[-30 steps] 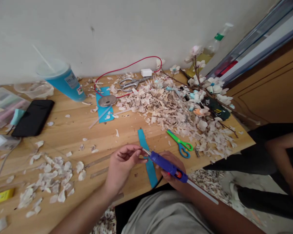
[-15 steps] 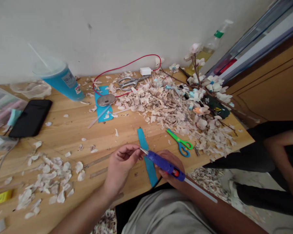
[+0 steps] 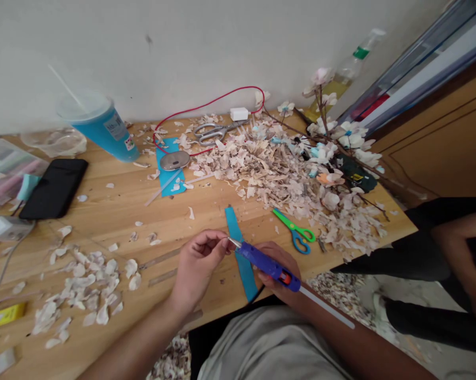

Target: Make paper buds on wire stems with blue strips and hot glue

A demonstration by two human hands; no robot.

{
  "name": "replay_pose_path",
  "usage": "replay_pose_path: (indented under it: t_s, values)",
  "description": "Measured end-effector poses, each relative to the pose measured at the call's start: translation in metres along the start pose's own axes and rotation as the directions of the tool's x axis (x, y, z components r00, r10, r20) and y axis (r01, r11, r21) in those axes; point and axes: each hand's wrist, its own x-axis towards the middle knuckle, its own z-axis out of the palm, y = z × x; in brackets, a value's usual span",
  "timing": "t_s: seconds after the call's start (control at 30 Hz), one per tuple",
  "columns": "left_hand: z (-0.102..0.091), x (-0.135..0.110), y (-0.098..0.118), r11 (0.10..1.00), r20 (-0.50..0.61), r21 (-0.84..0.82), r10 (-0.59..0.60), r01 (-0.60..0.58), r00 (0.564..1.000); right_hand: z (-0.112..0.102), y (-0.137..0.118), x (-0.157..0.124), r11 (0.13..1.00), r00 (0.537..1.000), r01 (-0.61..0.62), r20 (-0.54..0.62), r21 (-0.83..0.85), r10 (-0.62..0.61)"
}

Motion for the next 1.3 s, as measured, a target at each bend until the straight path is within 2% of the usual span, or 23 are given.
replay_pose_path:
  t_s: [0.33, 0.57, 0.77, 0.9, 1.0, 1.17, 1.3]
  values:
    - [-0.003, 0.001, -0.003, 1.000, 0.019, 0.014, 0.000, 0.000, 1.000, 0.001, -0.003, 0.001, 1.000, 0.999, -0.017, -0.028, 0.024, 0.017]
    - [-0.003, 0.002, 0.000, 0.996, -0.061, 0.021, 0.092, -0.091, 0.994, 0.003, -0.001, -0.002, 0.995, 0.997, -0.042, -0.060, 0.089, 0.048]
    - [-0.005, 0.009, 0.003, 0.970, -0.123, 0.177, 0.188, -0.165, 0.974, 0.002, -0.008, 0.001, 0.992, 0.991, -0.089, -0.091, 0.088, 0.097]
    - [-0.001, 0.013, 0.003, 0.974, -0.063, 0.200, 0.123, -0.108, 0.990, 0.002, -0.011, 0.003, 0.991, 0.990, -0.078, -0.107, 0.111, 0.090]
    - [0.009, 0.005, 0.006, 0.978, -0.033, 0.201, 0.057, -0.049, 0.998, 0.001, -0.011, 0.001, 0.990, 0.988, -0.055, -0.135, 0.131, 0.073]
    - [0.023, -0.012, 0.009, 0.976, -0.102, 0.216, 0.057, -0.034, 0.993, 0.001, -0.009, -0.003, 0.993, 0.985, -0.024, -0.167, 0.113, 0.042]
    - [0.023, -0.014, 0.004, 0.979, -0.146, 0.196, 0.089, -0.059, 0.985, 0.001, -0.007, -0.004, 0.992, 0.983, -0.005, -0.180, 0.129, 0.028]
